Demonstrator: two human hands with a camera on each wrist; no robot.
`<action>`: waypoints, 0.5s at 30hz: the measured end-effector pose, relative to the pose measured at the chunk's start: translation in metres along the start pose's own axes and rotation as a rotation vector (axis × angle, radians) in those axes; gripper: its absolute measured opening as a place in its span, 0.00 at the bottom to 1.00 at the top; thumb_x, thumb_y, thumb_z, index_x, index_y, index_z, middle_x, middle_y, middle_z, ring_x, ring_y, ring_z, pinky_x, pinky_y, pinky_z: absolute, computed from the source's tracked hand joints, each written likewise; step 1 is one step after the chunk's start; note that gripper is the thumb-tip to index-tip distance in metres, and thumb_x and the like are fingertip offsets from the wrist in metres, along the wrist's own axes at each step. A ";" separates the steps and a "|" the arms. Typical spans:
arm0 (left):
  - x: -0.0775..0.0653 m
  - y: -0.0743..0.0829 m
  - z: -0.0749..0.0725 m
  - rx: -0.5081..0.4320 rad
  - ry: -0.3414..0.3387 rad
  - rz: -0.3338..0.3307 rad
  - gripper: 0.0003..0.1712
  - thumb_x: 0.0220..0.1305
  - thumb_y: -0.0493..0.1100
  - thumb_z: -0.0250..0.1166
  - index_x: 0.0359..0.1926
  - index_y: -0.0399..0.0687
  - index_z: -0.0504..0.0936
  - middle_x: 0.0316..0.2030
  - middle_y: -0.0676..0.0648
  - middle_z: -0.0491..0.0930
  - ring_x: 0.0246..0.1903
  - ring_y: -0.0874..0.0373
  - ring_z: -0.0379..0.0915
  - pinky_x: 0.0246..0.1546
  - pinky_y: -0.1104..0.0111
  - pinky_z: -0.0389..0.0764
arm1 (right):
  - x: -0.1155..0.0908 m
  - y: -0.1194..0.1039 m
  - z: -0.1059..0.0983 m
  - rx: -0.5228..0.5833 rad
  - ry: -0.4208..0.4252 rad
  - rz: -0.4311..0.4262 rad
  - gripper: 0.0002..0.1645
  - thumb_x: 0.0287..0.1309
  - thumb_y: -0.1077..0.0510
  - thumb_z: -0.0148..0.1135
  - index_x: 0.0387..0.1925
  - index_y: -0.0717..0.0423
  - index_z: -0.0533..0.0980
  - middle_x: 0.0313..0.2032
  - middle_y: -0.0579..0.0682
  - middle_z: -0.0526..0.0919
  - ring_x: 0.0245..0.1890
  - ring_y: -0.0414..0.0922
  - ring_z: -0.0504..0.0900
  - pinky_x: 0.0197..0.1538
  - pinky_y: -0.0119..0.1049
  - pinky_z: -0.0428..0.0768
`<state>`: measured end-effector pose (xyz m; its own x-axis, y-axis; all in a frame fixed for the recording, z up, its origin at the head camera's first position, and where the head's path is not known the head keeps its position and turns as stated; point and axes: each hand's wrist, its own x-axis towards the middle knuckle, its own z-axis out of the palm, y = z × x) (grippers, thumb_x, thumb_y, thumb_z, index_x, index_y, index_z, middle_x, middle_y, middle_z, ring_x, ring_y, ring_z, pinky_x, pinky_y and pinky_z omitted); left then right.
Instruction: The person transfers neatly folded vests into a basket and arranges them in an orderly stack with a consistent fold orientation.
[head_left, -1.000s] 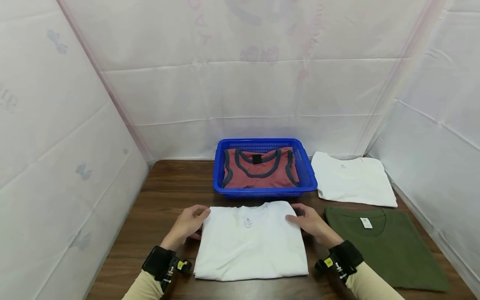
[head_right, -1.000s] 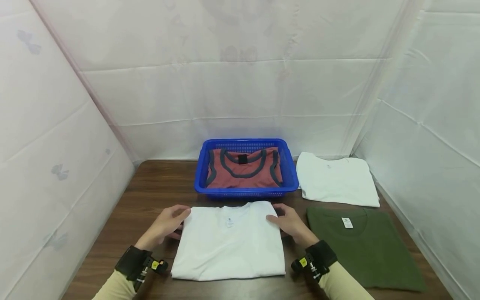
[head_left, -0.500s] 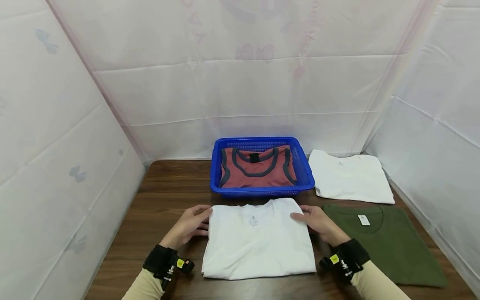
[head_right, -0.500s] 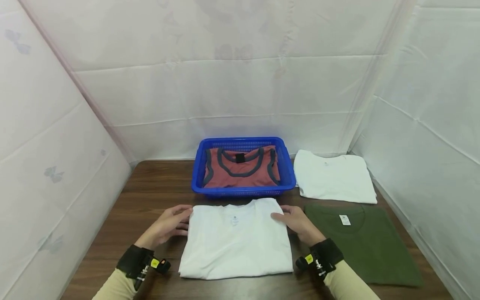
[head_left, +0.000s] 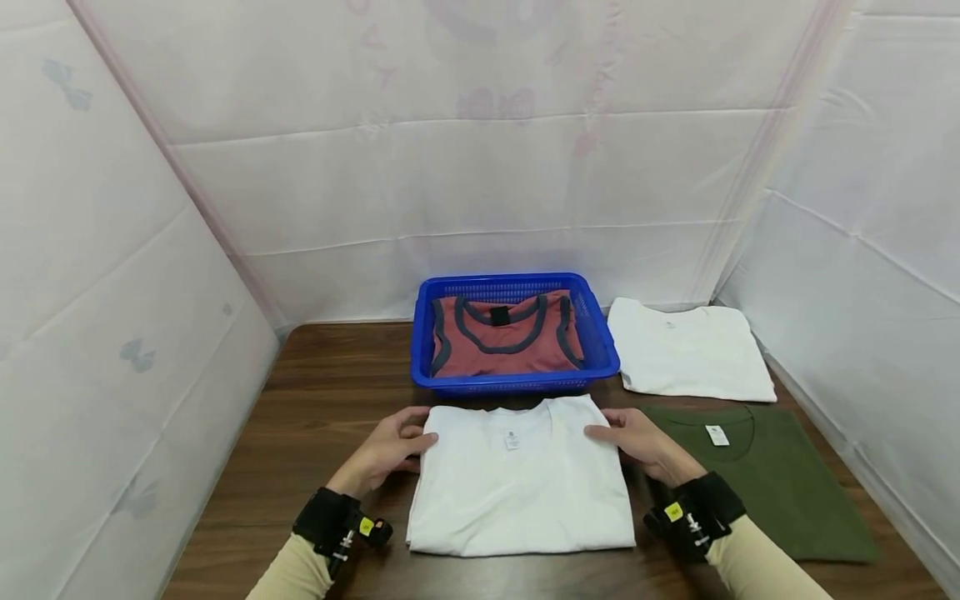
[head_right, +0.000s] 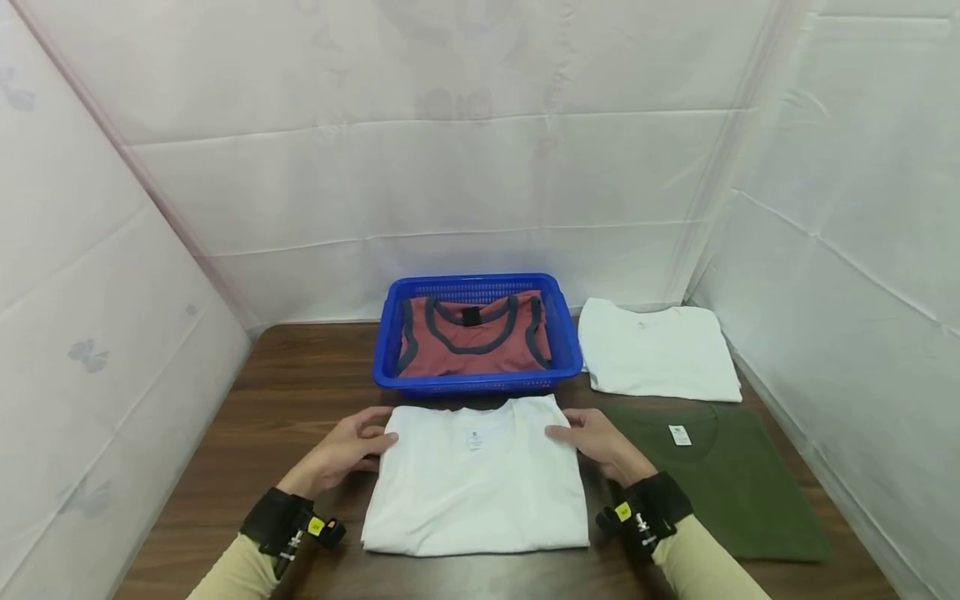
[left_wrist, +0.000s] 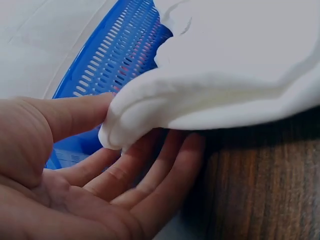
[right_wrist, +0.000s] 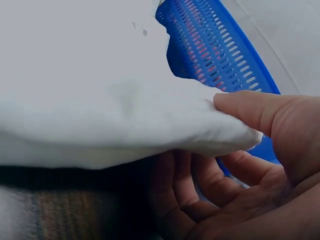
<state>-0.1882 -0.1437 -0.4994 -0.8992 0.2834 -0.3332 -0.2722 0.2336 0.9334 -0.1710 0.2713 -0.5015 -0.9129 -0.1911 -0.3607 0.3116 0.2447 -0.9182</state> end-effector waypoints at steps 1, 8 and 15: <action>0.000 0.001 0.000 0.004 -0.003 0.000 0.35 0.71 0.41 0.67 0.74 0.42 0.66 0.54 0.35 0.80 0.41 0.49 0.83 0.37 0.55 0.88 | 0.000 -0.001 -0.001 -0.001 -0.003 -0.003 0.35 0.70 0.54 0.65 0.68 0.73 0.68 0.44 0.56 0.87 0.40 0.48 0.86 0.43 0.46 0.87; 0.000 0.000 0.001 0.029 -0.076 0.017 0.39 0.70 0.39 0.68 0.76 0.44 0.61 0.52 0.35 0.82 0.39 0.49 0.83 0.32 0.54 0.88 | 0.000 -0.002 -0.006 0.023 -0.075 -0.040 0.34 0.73 0.55 0.61 0.71 0.70 0.65 0.44 0.56 0.87 0.39 0.48 0.87 0.40 0.46 0.88; 0.000 0.004 0.005 0.061 -0.185 0.065 0.48 0.66 0.37 0.71 0.80 0.49 0.54 0.56 0.33 0.80 0.37 0.49 0.83 0.29 0.54 0.88 | 0.002 -0.001 -0.013 -0.103 -0.116 -0.116 0.33 0.76 0.55 0.58 0.71 0.70 0.63 0.48 0.59 0.84 0.42 0.51 0.86 0.43 0.46 0.87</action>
<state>-0.1873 -0.1379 -0.4966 -0.8344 0.4645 -0.2966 -0.1896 0.2634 0.9459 -0.1764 0.2831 -0.4994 -0.9029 -0.3305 -0.2749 0.1715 0.3094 -0.9353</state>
